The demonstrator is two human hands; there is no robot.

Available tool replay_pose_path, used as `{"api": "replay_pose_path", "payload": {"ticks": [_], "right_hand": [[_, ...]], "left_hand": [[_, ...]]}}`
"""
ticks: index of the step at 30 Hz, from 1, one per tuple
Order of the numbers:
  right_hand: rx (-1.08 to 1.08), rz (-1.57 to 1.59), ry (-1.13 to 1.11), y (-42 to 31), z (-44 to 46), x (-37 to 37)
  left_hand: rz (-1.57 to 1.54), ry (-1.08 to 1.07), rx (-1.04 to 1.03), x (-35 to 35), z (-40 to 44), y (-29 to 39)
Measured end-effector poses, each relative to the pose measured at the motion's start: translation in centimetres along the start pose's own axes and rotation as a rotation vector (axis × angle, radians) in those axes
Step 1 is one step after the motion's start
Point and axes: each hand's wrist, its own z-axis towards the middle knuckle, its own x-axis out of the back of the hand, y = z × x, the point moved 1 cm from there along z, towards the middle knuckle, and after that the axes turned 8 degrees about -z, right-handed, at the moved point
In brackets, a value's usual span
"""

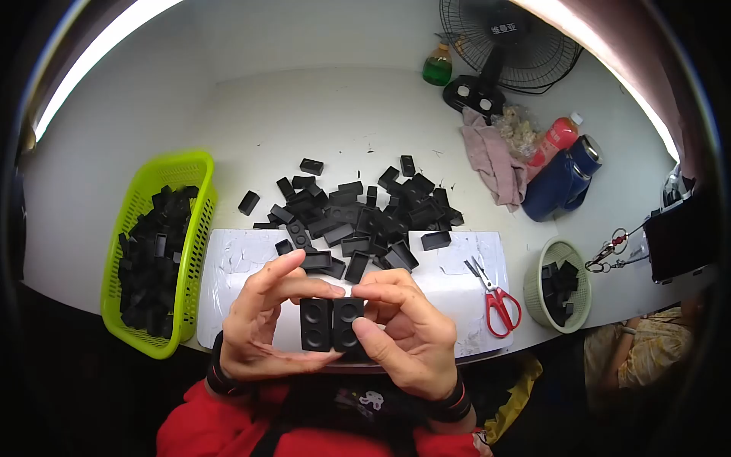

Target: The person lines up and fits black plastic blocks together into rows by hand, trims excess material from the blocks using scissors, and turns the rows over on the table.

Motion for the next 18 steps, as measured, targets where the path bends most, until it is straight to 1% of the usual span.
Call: {"api": "replay_pose_path", "payload": {"ticks": [1, 4, 6, 7, 9, 10, 13, 18], "right_hand": [[-0.022, 0.007, 0.013, -0.3, 0.1, -0.2], [0.020, 0.035, 0.016, -0.8, 1.1, -0.2], [0.045, 0.059, -0.010, -1.0, 1.7, -0.1], [0.058, 0.062, -0.014, -1.1, 1.9, -0.2], [0.074, 0.063, -0.039, -1.1, 2.3, -0.2], [0.078, 0.067, -0.043, -1.2, 2.4, -0.3], [0.075, 0.044, -0.040, -1.2, 2.5, -0.4], [0.054, 0.079, -0.038, -1.2, 2.7, -0.6]], "left_hand": [[0.043, 0.014, -0.013, -0.1, 0.2, 0.3], [0.038, 0.023, -0.063, 0.3, 0.9, 0.5], [0.104, 0.061, -0.012, 0.7, 0.8, 0.8], [0.113, 0.061, -0.022, 0.9, 1.0, 0.7], [0.277, 0.011, -0.169, 1.0, 1.2, 0.3], [0.220, 0.063, -0.138, 0.6, 1.0, 0.4], [0.262, 0.072, -0.187, 0.7, 0.8, 0.2], [0.249, 0.109, -0.184, 0.5, 0.8, 0.5]]}}
